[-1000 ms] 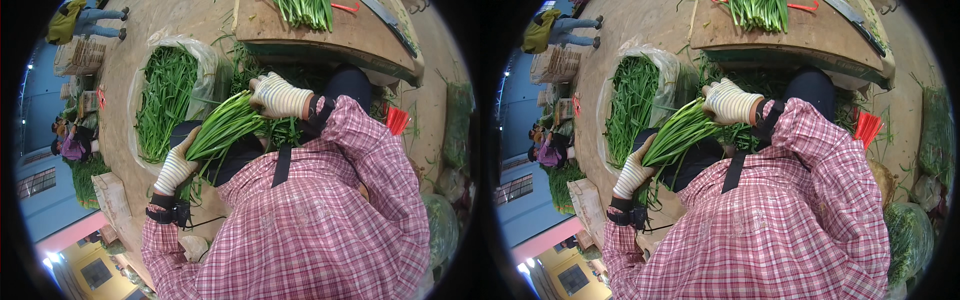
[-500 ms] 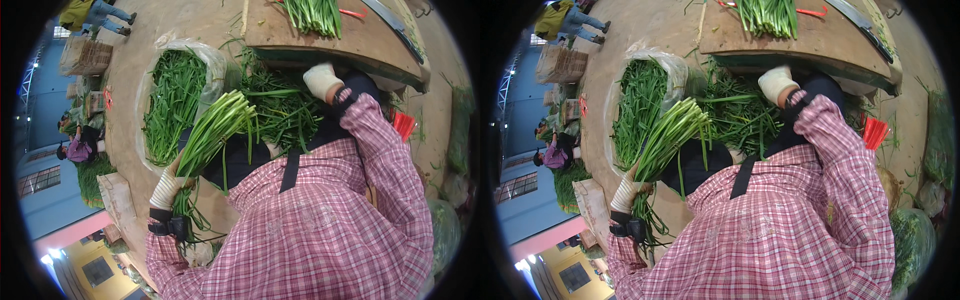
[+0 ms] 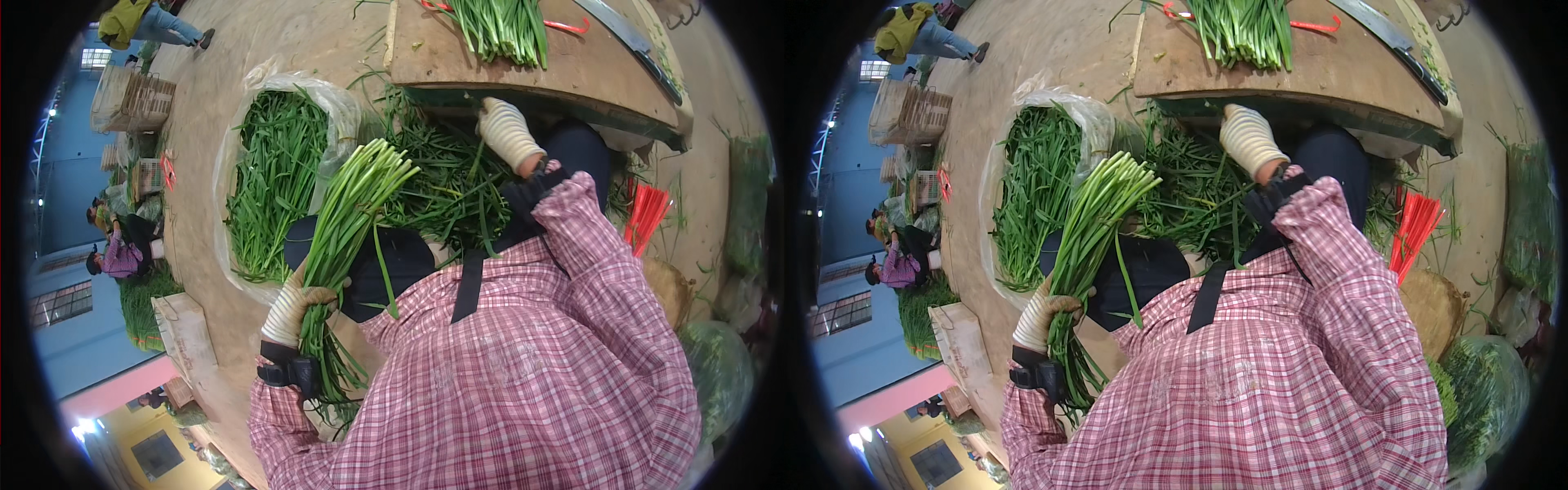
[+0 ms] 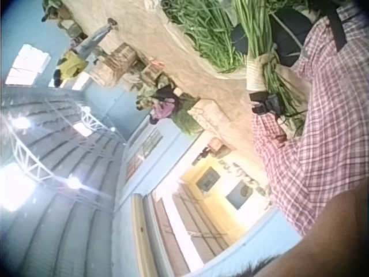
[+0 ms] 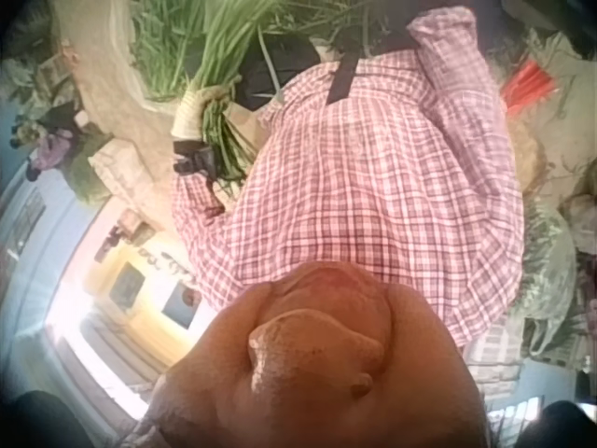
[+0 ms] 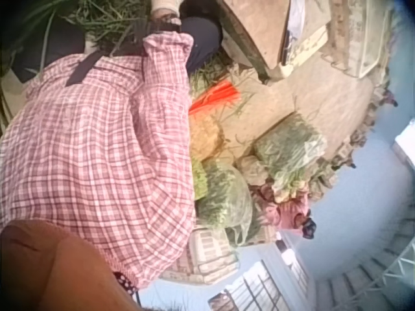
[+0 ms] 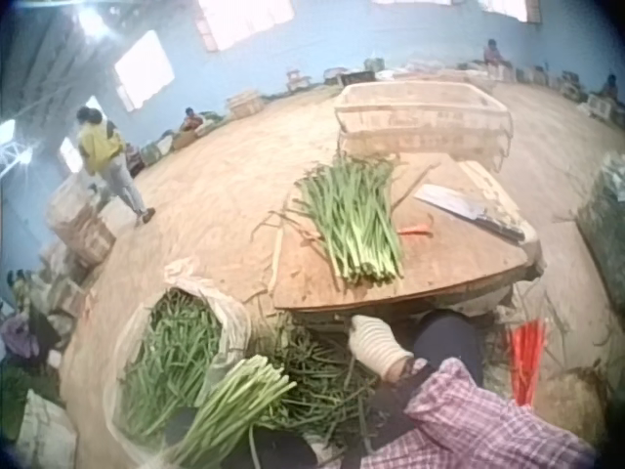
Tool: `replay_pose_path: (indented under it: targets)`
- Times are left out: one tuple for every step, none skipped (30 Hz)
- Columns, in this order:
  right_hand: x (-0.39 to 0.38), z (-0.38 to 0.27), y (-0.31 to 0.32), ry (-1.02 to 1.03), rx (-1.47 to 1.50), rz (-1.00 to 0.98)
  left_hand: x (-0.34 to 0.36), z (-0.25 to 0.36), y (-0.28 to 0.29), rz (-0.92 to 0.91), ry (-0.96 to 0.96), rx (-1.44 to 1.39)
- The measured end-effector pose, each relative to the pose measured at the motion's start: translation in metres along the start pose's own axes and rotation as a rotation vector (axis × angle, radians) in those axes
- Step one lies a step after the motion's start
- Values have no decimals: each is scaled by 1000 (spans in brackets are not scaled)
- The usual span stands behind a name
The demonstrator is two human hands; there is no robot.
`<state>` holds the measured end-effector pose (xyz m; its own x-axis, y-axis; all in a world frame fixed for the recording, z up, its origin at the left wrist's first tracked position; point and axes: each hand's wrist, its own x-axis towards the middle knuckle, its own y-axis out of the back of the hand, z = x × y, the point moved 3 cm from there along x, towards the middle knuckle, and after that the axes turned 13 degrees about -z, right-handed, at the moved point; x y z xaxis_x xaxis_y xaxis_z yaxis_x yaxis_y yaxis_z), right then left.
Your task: Sorting and bundling green vegetables (likely chives or green onions) in a processing facility.
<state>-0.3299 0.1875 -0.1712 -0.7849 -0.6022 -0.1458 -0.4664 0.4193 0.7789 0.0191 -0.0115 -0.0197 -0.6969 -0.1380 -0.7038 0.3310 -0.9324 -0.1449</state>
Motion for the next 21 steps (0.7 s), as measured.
replay_pose_path:
  targets:
    - [-5,-13,4,50,271,-95,-2,-1,-6,8,3,-67]
    - [-14,-29,4,97,542,-192,-5,-2,-11,17,5,-134]
    - [-32,-52,6,276,651,-230,-4,-1,-14,-9,15,-146]
    - [-37,-66,-6,408,579,-189,-1,-2,-15,-11,12,-144]
    - [-41,-83,-13,453,442,-180,1,-4,-16,-3,-2,-137]
    - [-43,-96,-16,491,300,-165,4,-5,-17,-3,-15,-128]
    - [-42,-111,-15,448,158,-256,4,-7,-17,5,-29,-102]
    - [-42,-121,-13,404,16,-345,5,-8,-19,13,-27,-105]
    - [-40,-121,-14,422,8,-298,8,-7,-22,11,-29,-83]
    - [-38,-118,-11,425,112,-179,10,-7,-23,9,-32,-61]
    - [-40,-113,-11,384,245,-142,10,-8,-21,-15,-30,-79]
    - [-44,-113,-8,346,374,-110,12,-11,-21,-11,-31,-86]
    - [-50,-116,-12,311,463,-265,15,-11,-22,-5,-63,-47]
    - [-55,-124,-15,329,257,-346,17,-12,-23,1,-94,-6]
    - [-62,-132,-17,339,121,-402,19,-11,-25,-19,-87,19]
    - [-67,-138,-18,347,-16,-456,22,-12,-27,-22,-87,21]
    - [-64,-135,-35,364,-45,-461,26,-12,-30,-15,-124,57]
    - [-64,-140,-35,387,-1,-468,28,-14,-30,-1,-161,86]
    - [-64,-136,-31,342,410,-588,29,-17,-30,-9,-141,38]
    - [-66,-129,-24,283,822,-697,28,-18,-27,-3,-141,34]
    - [-72,-132,5,248,1047,-728,26,-20,-23,-59,-76,-62]
